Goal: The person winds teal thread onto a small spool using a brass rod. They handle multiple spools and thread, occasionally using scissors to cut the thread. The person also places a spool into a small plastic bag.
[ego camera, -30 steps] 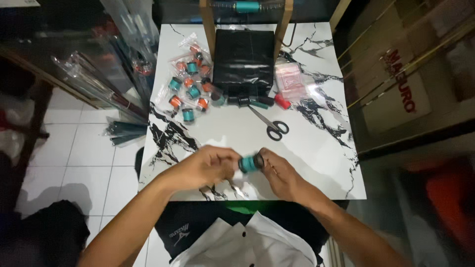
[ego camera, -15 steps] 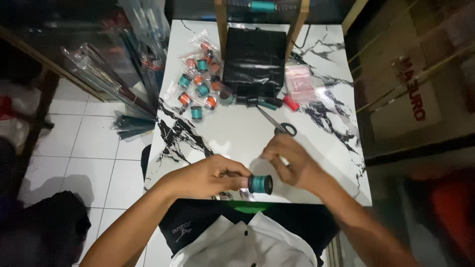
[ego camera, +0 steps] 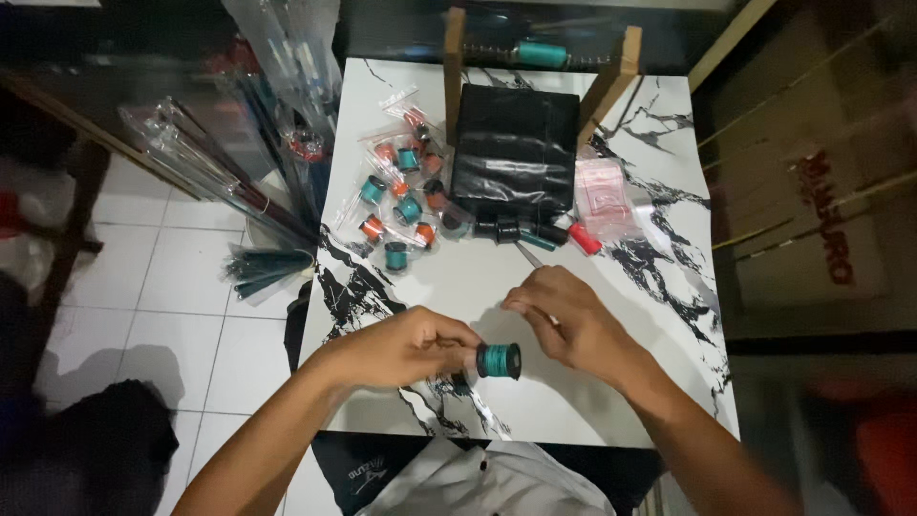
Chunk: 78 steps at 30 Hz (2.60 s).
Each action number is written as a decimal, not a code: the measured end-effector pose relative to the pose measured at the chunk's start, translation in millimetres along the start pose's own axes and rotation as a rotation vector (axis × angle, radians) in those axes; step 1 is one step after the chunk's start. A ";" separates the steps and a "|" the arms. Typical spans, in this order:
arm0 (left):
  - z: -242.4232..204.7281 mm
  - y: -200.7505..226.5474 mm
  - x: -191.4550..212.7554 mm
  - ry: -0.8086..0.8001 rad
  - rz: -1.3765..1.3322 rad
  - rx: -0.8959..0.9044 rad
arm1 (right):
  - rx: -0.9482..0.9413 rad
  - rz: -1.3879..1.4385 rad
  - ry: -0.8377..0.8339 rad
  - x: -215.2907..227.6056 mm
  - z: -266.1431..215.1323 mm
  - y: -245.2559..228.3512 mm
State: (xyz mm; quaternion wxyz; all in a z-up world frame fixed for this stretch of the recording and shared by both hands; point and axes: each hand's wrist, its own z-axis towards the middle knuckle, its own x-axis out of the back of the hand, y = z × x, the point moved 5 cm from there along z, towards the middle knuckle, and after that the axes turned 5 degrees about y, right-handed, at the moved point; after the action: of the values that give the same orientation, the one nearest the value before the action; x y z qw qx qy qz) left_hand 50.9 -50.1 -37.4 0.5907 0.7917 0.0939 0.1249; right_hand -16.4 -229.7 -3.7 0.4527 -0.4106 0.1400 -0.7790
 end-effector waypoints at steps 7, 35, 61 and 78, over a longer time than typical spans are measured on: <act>14.6 -7.3 39.8 0.191 0.046 -0.046 | 0.063 0.022 -0.223 -29.9 -19.6 -2.6; 29.3 2.6 34.1 0.082 0.047 0.085 | 0.040 0.056 -0.065 -10.5 -23.1 25.3; 14.0 42.6 12.8 0.013 0.302 0.073 | 0.265 -0.333 0.026 3.5 -24.1 32.5; 12.3 51.2 23.5 0.140 0.410 0.019 | 0.193 -0.119 -0.157 -23.2 -42.8 48.5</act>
State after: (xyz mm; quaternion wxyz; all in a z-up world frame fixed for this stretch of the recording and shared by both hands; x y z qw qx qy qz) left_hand 77.1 -68.9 10.3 0.5372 0.7892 -0.0271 0.2963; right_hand -14.7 -244.0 -70.9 0.4526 -0.4327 0.0040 -0.7797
